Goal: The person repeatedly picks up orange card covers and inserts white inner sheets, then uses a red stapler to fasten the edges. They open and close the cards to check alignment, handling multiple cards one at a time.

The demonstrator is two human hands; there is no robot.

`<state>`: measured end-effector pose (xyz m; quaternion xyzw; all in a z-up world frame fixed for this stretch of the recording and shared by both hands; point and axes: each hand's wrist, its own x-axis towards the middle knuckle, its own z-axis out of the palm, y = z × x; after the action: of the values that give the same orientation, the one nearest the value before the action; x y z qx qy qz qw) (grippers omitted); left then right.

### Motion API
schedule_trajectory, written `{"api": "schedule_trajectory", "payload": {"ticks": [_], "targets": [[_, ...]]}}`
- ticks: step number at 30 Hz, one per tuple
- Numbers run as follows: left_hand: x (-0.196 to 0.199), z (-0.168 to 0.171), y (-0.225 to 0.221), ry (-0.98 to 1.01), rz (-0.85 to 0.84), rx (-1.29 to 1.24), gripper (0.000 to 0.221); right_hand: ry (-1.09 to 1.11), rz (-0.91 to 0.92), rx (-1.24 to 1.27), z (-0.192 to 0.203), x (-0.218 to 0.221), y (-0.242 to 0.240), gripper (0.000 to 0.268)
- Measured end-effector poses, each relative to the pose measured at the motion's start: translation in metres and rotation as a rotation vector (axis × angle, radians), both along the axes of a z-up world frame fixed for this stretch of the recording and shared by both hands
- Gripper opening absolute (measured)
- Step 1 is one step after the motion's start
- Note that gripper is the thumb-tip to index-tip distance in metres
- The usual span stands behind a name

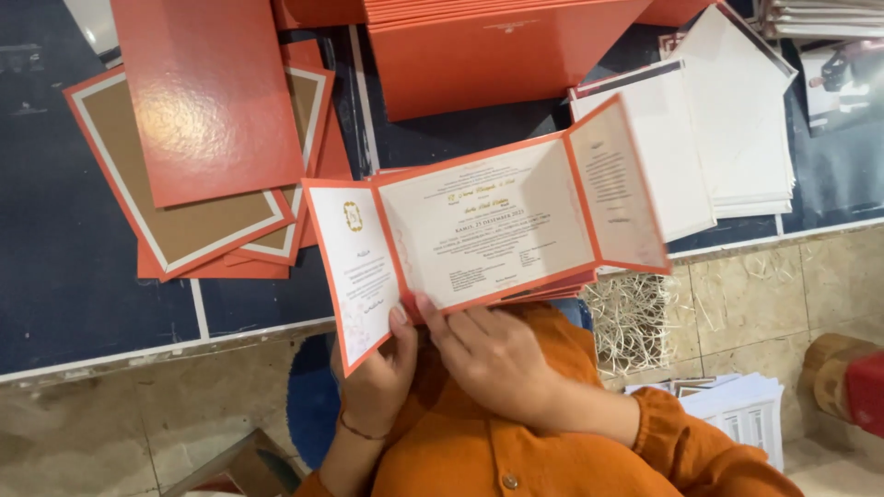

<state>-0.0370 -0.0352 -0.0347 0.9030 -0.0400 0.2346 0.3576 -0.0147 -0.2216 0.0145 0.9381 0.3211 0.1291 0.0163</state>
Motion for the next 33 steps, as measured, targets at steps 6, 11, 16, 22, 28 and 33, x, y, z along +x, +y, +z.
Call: {"api": "schedule_trajectory", "payload": {"ticks": [6, 11, 16, 22, 28, 33], "targets": [[0.000, 0.003, 0.001, 0.034, -0.020, -0.016, 0.036, -0.023, -0.146, 0.168, 0.017, -0.013, -0.048, 0.050], [0.000, 0.002, 0.004, 0.043, -0.068, -0.049, 0.042, -0.115, -0.491, -0.018, 0.000, -0.022, -0.109, 0.037], [0.009, 0.011, 0.016, -0.030, -0.092, -0.003, 0.027, 0.235, -0.355, 0.448, 0.048, -0.031, -0.148, 0.036], [0.024, 0.028, 0.024, -0.090, -0.211, 0.127, 0.037, 0.194, -0.447, 1.456, 0.010, 0.000, -0.201, 0.025], [0.062, 0.062, 0.003, -0.022, -0.351, 0.360, 0.076, 0.648, -0.068, 1.002, 0.027, 0.063, -0.113, 0.043], [0.129, 0.070, -0.013, -0.209, -0.290, 0.377, 0.051, 0.331, -0.082, 0.522, 0.019, 0.062, -0.054, 0.033]]}}
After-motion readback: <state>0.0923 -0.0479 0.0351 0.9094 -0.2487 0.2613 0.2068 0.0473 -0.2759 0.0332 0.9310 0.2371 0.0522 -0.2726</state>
